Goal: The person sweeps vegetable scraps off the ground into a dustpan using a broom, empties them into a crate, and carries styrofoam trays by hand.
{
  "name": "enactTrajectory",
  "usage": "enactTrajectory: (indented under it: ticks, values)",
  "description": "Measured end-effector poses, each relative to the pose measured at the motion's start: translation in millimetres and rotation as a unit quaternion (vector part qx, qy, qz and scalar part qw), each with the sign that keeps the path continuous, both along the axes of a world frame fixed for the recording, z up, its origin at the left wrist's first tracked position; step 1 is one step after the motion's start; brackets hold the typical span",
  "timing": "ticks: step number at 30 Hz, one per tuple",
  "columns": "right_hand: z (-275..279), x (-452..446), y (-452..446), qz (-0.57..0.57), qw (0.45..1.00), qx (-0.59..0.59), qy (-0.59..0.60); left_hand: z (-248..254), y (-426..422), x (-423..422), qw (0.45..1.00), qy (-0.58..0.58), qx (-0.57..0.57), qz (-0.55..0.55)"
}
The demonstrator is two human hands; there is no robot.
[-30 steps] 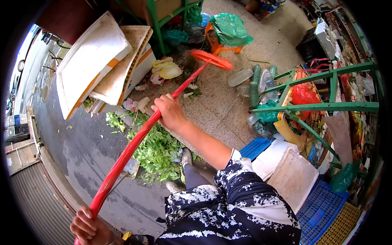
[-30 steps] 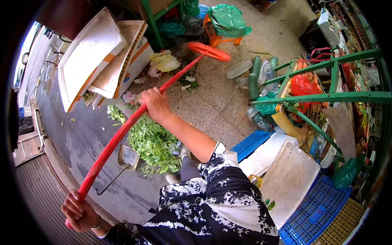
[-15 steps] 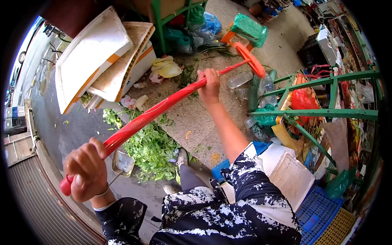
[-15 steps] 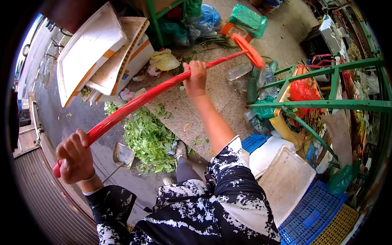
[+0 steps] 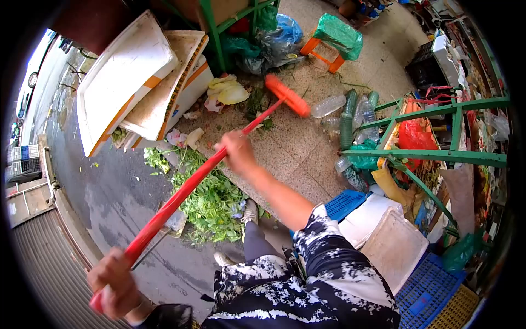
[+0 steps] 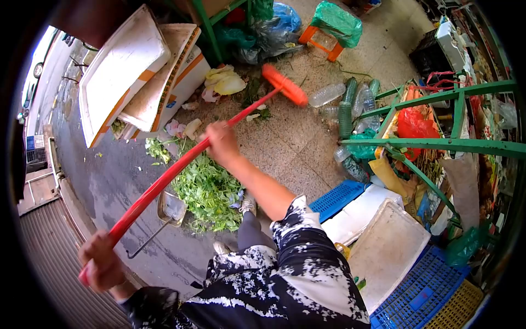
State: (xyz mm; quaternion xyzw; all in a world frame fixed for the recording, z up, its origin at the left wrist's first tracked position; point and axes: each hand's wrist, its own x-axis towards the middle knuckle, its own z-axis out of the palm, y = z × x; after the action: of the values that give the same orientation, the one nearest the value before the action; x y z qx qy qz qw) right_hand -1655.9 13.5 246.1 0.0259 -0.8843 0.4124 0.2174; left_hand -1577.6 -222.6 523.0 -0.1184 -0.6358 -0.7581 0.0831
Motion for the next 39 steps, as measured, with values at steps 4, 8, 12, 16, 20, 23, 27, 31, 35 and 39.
enactTrajectory:
  ticks: [4, 8, 12, 16, 20, 23, 27, 31, 35, 39]
  values:
    - [92.1, 47.1, -51.7, 0.049, 0.996, -0.043, -0.062, 91.3, -70.2, 41.9, 0.997, -0.027, 0.068, -0.033]
    - [93.2, 35.3, -42.2, 0.089, 0.994, -0.005, -0.070, 86.0, -57.0, 54.3, 0.995, -0.014, 0.099, -0.001]
    - [42.2, -30.0, 20.6, 0.153, 0.986, 0.062, -0.024, 6.6, 10.5, 37.6, 0.998, 0.043, -0.038, -0.009]
    - [6.0, -72.3, 76.5, 0.124, 0.989, 0.079, 0.011, -47.8, 53.8, 29.3, 0.997, 0.036, -0.061, -0.018]
    - [-57.1, -97.1, 132.8, 0.076, 0.989, 0.126, -0.008, -127.5, 90.2, -6.8, 0.978, 0.135, -0.103, -0.123]
    - [-83.9, -76.1, 110.5, 0.008, 0.985, -0.148, -0.084, -133.0, 94.2, -8.6, 0.974, 0.116, -0.111, -0.160]
    - [-41.3, -37.4, 37.6, 0.069, 0.923, -0.342, -0.163, -58.0, 34.1, 14.2, 0.986, 0.003, -0.155, -0.056]
    - [40.9, 8.4, -18.2, 0.105, 0.994, -0.027, 0.009, 32.7, -20.0, 42.9, 0.990, 0.058, -0.116, -0.048]
    - [77.6, 12.6, -15.0, 0.065, 0.998, -0.024, 0.004, 51.6, -6.3, 44.2, 0.985, 0.135, 0.062, -0.088]
    - [28.7, -33.7, 44.1, 0.128, 0.990, 0.051, -0.011, -5.3, 22.6, 18.6, 0.990, 0.103, -0.073, -0.070]
